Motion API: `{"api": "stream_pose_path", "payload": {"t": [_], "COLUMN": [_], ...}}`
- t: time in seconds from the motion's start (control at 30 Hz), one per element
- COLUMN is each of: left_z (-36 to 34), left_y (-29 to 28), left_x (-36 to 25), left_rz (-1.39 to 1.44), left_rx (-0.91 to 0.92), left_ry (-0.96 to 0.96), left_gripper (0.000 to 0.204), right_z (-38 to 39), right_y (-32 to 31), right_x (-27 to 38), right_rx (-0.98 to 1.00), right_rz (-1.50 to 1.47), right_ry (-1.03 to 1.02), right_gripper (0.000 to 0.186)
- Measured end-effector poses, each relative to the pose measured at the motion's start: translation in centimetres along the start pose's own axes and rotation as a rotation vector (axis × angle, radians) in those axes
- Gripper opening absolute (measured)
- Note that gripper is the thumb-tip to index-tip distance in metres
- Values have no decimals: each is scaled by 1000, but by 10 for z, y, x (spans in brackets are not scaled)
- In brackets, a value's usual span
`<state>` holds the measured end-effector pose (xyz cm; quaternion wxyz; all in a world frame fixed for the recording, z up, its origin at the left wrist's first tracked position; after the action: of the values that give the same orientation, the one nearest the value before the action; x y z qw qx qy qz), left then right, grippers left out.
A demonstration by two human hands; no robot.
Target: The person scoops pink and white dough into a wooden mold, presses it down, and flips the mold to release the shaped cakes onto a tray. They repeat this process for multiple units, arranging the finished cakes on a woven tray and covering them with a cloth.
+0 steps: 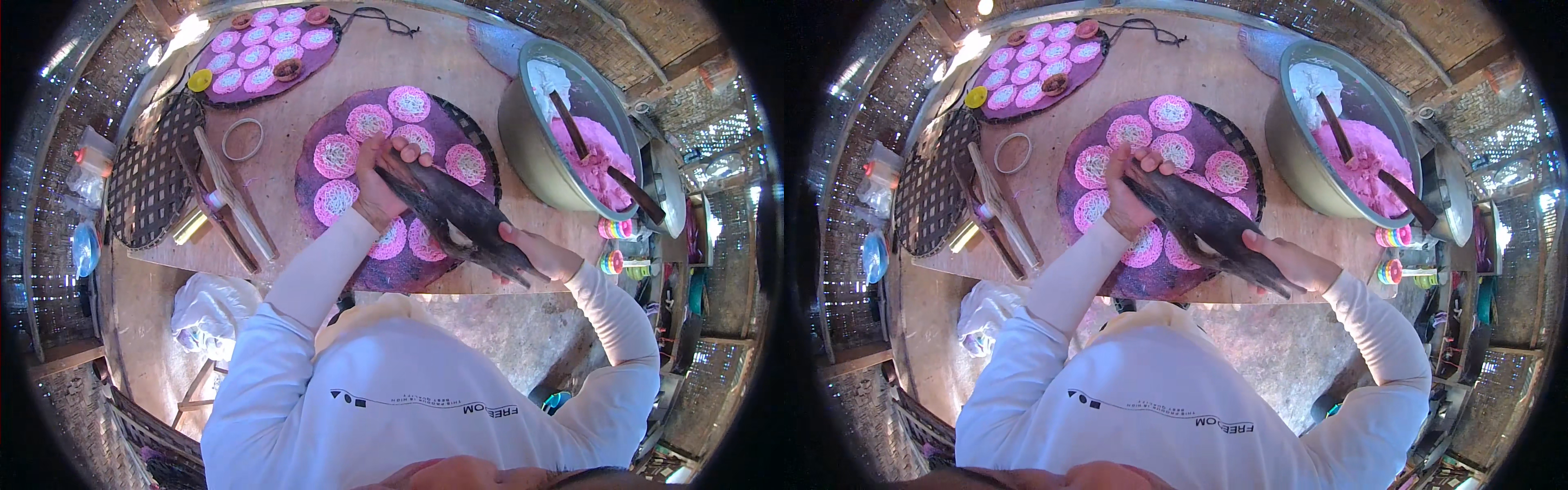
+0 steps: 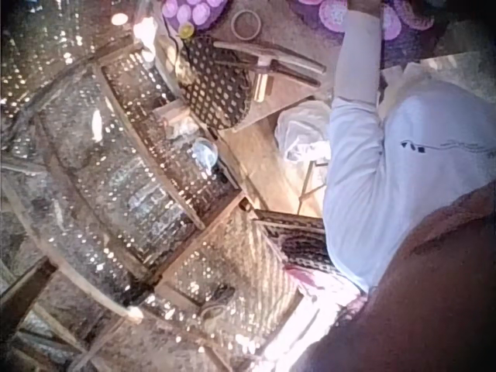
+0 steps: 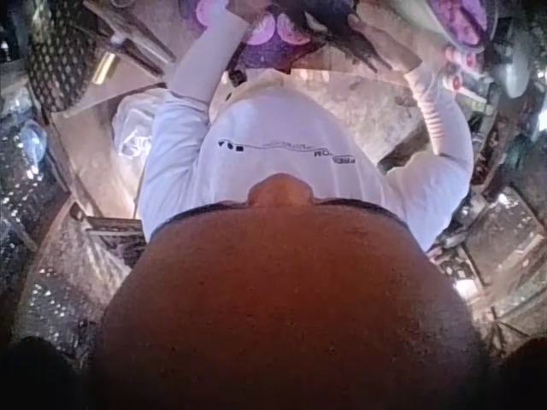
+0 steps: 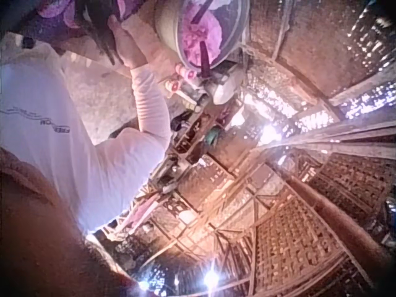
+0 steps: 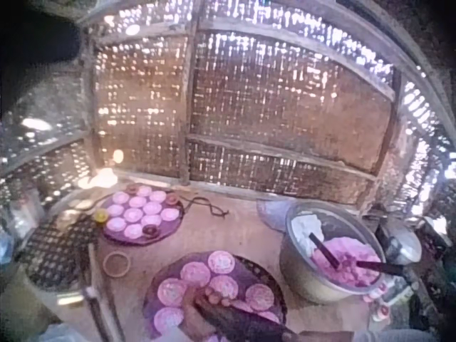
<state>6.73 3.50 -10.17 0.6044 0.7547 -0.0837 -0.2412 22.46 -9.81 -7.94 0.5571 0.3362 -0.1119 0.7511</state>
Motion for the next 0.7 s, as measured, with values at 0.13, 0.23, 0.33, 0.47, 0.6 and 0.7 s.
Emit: {"api": "stream_pose_path", "payload": {"t": [0.13, 0.23, 0.33, 0.47, 0.6, 0.7], "left_z": [-9, -20, -24, -22, 33, 61], "left_y": [4, 51, 83, -9, 54, 68], "left_x": [0, -11, -20, -28, 59, 112], "left_rz": [-61, -111, -333, -1229, -2327, -2585], "left_rx": [65, 284, 43, -258, 80, 351], "left_ry": [-19, -48, -48, 87, 200, 222], "left_gripper": [33, 36, 46, 50, 33, 30], "right_z": [-5, -7, 8, 43, 72, 84], "right_y": [-21, -23, -19, -19, -34, -42], "right_x": [4, 6, 17, 26, 26, 26], "right_rx": [-121, -110, -4, 83, 51, 27], "right_rz": [311, 236, 83, -143, -224, -265], "right_ry": [-97, -288, -481, -648, -796, -830], "right_gripper": [63, 63, 66, 72, 76, 77]}}
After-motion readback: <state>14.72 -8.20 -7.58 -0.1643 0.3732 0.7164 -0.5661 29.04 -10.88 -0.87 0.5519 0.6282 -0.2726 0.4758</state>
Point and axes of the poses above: each hand's wrist, its own z-axis away from the middle knuckle, its own y-axis out of the palm, x = y × z, the point moved 9 cm from there along -z, towards the middle knuckle, and after that the axes turned 12 degrees about -z, right-handed, at the moved point
